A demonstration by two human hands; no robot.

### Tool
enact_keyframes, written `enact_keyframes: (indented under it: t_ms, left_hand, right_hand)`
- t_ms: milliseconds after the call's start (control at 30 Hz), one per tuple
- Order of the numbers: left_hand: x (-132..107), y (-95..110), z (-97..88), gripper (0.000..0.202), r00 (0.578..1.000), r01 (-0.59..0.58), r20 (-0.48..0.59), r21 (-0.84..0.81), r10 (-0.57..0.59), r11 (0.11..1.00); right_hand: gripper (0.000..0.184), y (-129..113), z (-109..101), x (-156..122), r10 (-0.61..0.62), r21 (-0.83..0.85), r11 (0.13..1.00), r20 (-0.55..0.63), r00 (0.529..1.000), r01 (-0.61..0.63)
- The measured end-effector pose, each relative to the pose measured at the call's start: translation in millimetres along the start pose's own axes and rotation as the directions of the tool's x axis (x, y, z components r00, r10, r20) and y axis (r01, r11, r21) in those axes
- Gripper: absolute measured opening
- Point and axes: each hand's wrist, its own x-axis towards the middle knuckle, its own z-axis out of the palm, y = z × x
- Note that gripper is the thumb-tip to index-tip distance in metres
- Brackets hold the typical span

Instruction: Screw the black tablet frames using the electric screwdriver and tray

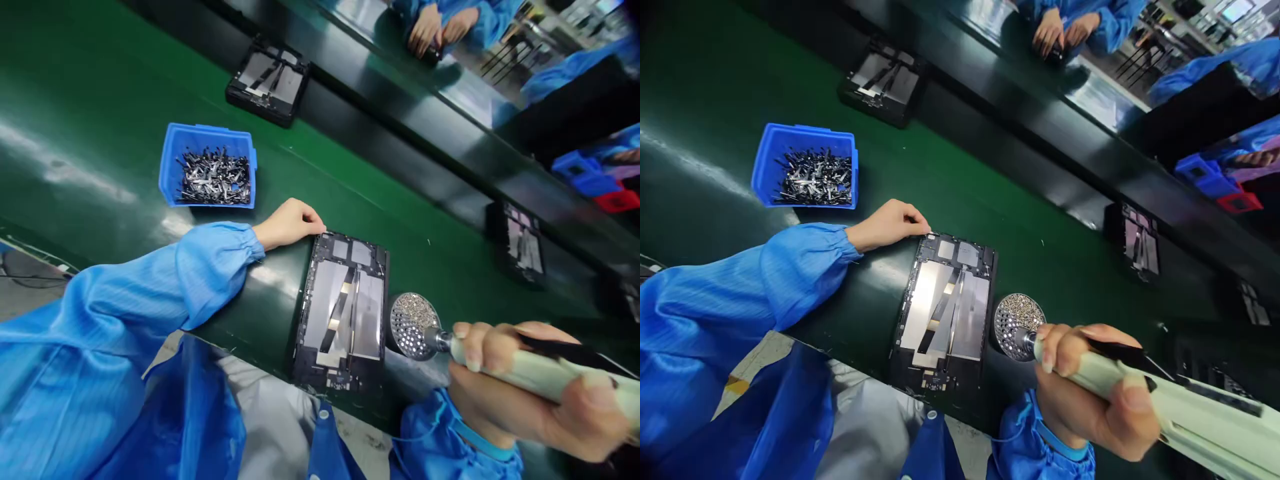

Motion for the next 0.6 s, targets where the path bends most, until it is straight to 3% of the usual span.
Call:
enact_keyframes:
  t_ms: [100,200,400,600]
  left_hand:
    - [3,-4,2.6,0.008,0.998,-0.067,-0.005,0.061,0.068,0.996]
    - [7,-10,2.8,0.008,0.994,-0.112,-0.002,0.137,0.113,0.984]
    - [8,-19,4.0,0.007,0.977,-0.208,0.006,0.214,0.212,0.954]
    - [9,-21,5.1,0.01,0.983,-0.183,0.014,0.123,0.183,0.975]
  right_hand:
    - [0.032,0,25,2,-0.121,0.069,0.991,0.154,0.981,0.112]
    - [0.034,0,47,5,-0.153,0.117,0.985,0.264,0.952,0.126]
    - [0.032,0,99,13,-0.115,0.187,0.98,0.288,0.951,0.062]
    - [0.028,15,170,33,-0.12,0.242,0.97,0.326,0.938,0.041]
